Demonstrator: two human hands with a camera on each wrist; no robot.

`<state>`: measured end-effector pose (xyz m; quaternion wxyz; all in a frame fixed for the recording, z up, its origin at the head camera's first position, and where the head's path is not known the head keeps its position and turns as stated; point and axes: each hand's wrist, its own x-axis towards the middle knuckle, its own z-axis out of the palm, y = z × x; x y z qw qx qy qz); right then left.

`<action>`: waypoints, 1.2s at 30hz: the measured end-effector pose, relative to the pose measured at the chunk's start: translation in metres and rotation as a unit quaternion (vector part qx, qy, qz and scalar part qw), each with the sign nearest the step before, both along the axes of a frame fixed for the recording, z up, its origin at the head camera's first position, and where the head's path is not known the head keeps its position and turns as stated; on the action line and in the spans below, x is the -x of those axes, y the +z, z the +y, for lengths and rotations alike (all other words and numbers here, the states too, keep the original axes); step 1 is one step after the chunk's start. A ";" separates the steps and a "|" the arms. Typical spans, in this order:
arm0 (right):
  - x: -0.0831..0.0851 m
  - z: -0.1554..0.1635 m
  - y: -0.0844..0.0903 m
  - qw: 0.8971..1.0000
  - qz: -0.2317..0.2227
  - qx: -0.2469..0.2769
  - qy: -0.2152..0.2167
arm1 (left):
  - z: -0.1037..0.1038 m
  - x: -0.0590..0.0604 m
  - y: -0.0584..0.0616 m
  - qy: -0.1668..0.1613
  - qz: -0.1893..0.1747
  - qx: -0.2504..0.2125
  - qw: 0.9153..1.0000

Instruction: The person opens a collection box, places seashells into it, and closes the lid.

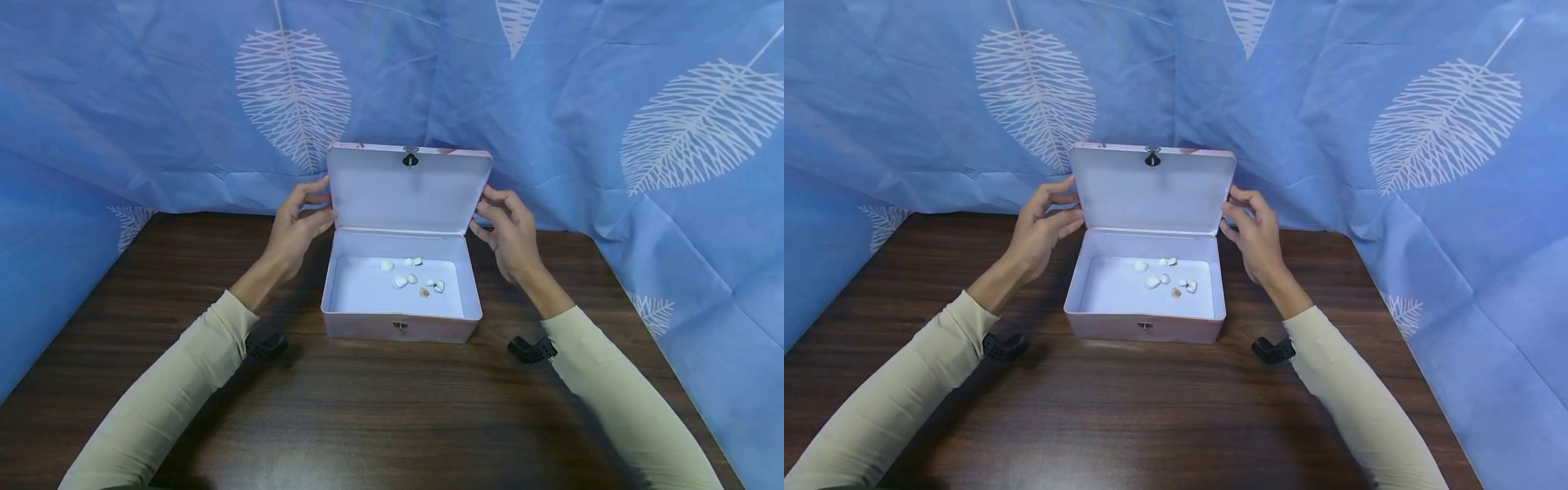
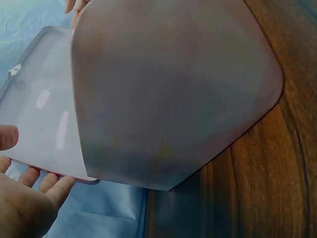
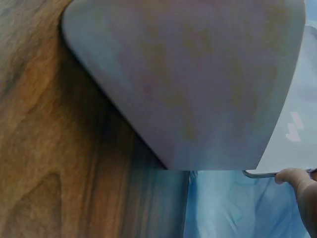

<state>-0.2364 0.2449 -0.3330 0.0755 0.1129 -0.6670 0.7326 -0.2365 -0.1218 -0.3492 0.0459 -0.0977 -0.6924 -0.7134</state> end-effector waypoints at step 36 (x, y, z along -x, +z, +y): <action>-0.070 0.037 -0.010 0.947 0.035 -0.317 -0.029 | -0.037 -0.056 -0.011 -0.102 -0.025 0.110 0.988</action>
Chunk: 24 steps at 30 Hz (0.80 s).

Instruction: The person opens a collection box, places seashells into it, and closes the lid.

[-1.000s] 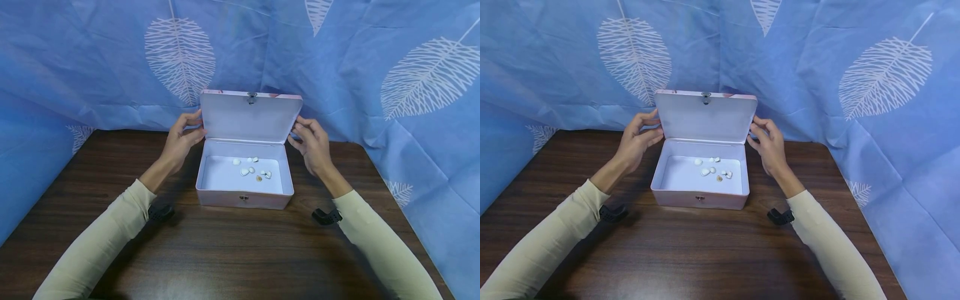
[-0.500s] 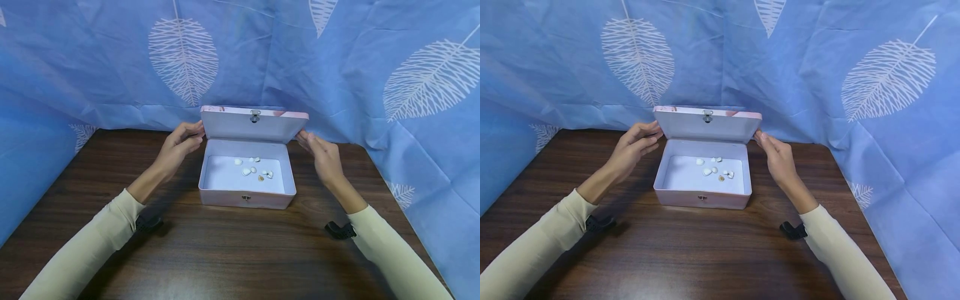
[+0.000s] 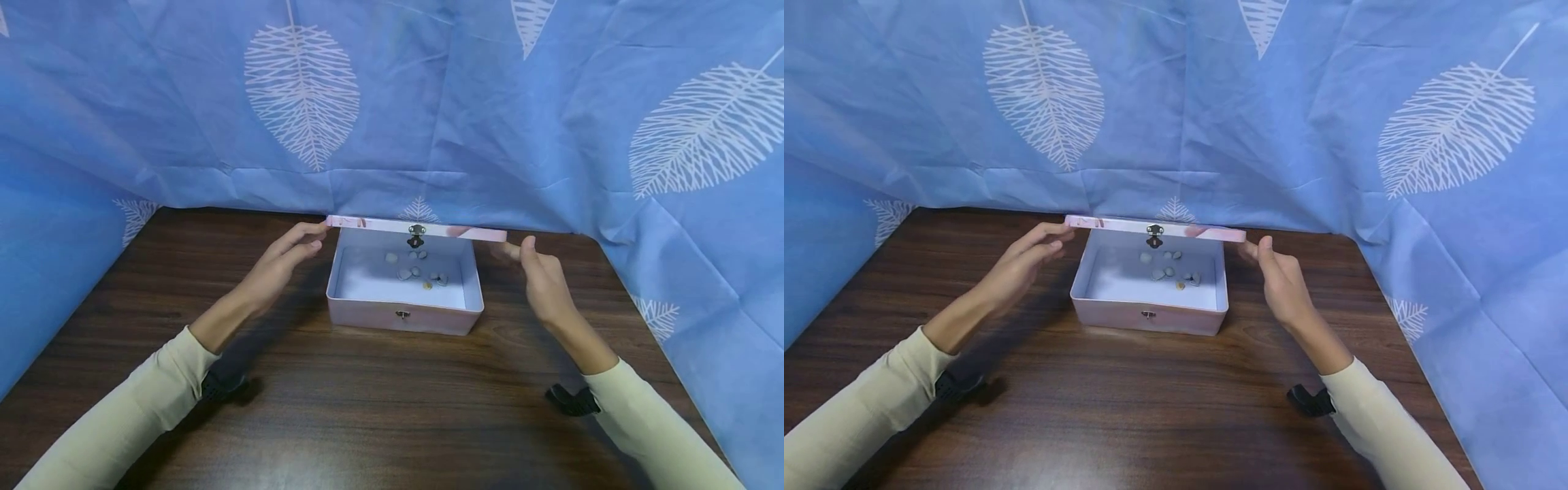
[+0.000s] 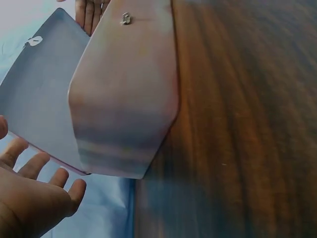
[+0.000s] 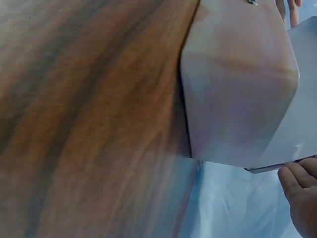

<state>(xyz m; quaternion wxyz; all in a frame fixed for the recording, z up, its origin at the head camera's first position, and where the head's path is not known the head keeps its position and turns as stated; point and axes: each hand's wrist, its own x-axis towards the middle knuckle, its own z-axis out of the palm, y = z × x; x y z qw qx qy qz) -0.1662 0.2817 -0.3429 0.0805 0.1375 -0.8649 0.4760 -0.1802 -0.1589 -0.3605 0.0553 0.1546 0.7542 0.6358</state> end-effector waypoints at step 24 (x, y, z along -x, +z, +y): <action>-0.025 0.007 -0.009 0.977 -0.120 -0.050 0.167 | 0.004 -0.036 -0.003 -0.063 -0.028 0.106 0.992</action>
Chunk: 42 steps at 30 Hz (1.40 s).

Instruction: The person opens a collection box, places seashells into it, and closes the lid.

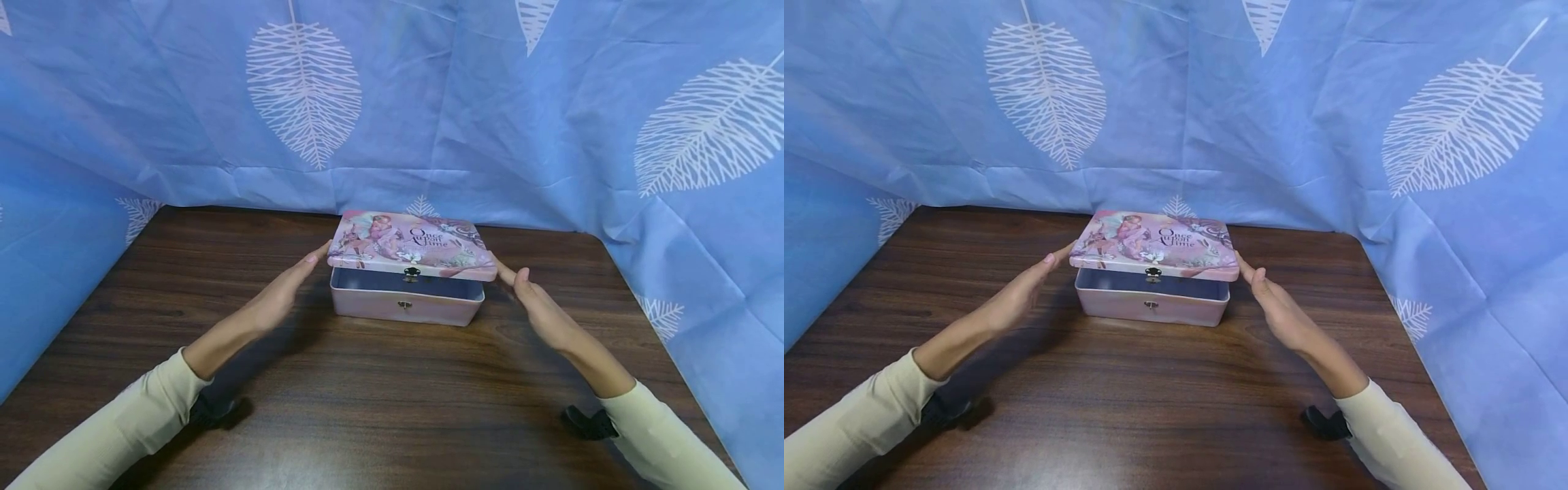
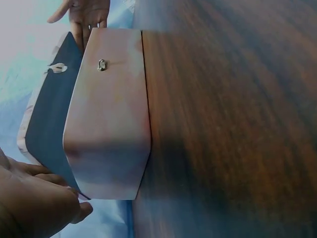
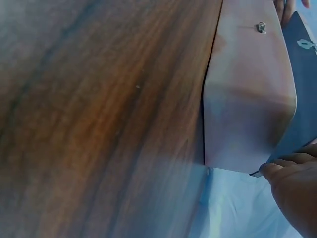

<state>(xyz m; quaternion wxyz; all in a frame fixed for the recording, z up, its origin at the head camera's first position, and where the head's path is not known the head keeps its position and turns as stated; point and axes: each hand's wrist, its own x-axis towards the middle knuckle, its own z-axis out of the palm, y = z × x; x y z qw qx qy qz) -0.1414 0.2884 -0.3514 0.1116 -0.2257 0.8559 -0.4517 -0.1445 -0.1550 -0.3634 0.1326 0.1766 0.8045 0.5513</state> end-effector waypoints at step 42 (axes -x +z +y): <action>0.003 -0.046 -0.009 0.960 0.141 -0.243 -0.018 | 0.015 0.004 -0.021 -0.014 0.203 0.228 0.952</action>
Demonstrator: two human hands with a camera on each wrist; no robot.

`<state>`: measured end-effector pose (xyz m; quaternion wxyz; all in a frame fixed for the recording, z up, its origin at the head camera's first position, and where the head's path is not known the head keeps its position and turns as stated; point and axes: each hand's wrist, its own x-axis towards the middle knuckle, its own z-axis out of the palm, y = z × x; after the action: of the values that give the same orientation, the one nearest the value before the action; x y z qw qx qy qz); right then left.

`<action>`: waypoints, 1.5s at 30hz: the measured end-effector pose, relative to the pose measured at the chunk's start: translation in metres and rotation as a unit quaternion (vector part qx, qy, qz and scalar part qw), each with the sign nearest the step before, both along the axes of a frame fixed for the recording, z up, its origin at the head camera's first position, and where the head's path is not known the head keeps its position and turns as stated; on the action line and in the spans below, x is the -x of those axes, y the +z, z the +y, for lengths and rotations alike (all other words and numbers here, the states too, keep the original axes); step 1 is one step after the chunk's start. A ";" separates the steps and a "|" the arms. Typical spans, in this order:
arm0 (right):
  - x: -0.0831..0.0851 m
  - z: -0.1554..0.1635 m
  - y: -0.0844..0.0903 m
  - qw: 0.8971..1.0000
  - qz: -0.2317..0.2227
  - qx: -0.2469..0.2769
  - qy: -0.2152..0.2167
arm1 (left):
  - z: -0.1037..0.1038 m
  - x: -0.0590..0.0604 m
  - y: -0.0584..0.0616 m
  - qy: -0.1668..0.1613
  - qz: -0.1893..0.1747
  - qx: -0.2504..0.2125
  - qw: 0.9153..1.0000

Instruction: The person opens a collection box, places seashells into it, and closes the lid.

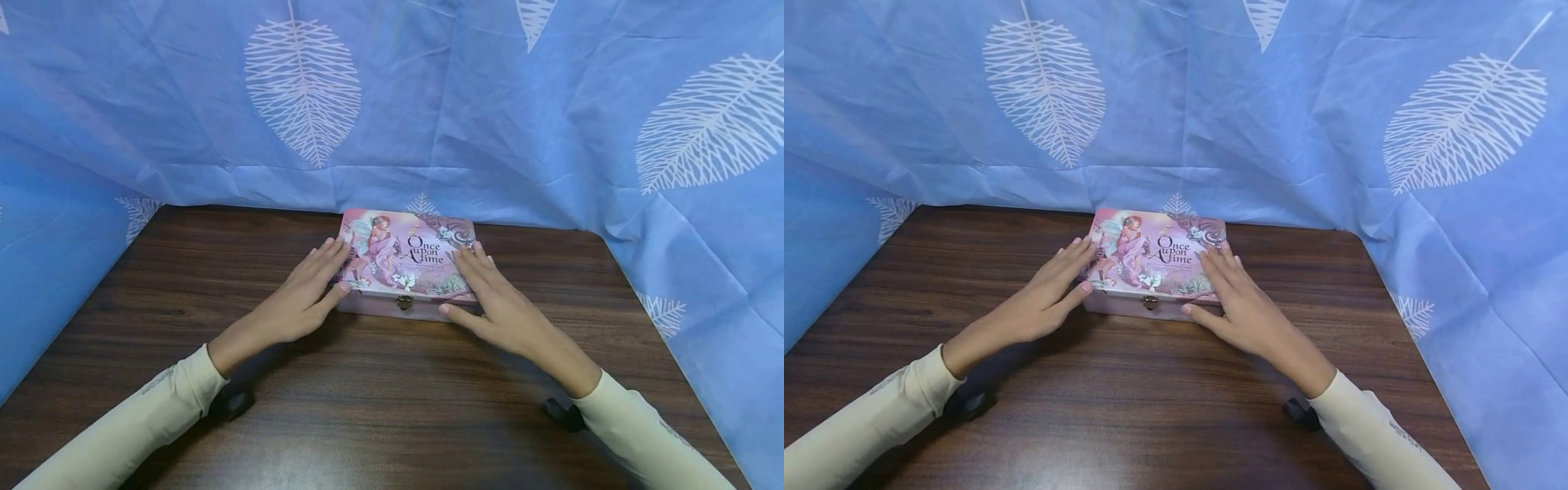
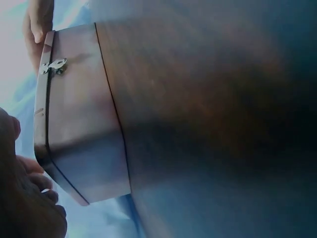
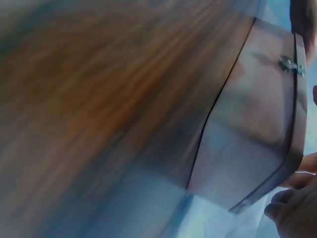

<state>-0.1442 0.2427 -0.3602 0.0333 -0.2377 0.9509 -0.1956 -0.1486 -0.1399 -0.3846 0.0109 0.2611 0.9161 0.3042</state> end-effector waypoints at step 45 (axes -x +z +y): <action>0.013 -0.053 -0.009 0.980 0.121 -0.134 0.079 | 0.025 0.009 0.004 -0.056 0.091 0.135 0.985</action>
<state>-0.1568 0.1898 -0.3697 -0.0345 -0.3276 0.9436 -0.0328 -0.1580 -0.1149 -0.3802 -0.0200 0.3342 0.9300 0.1519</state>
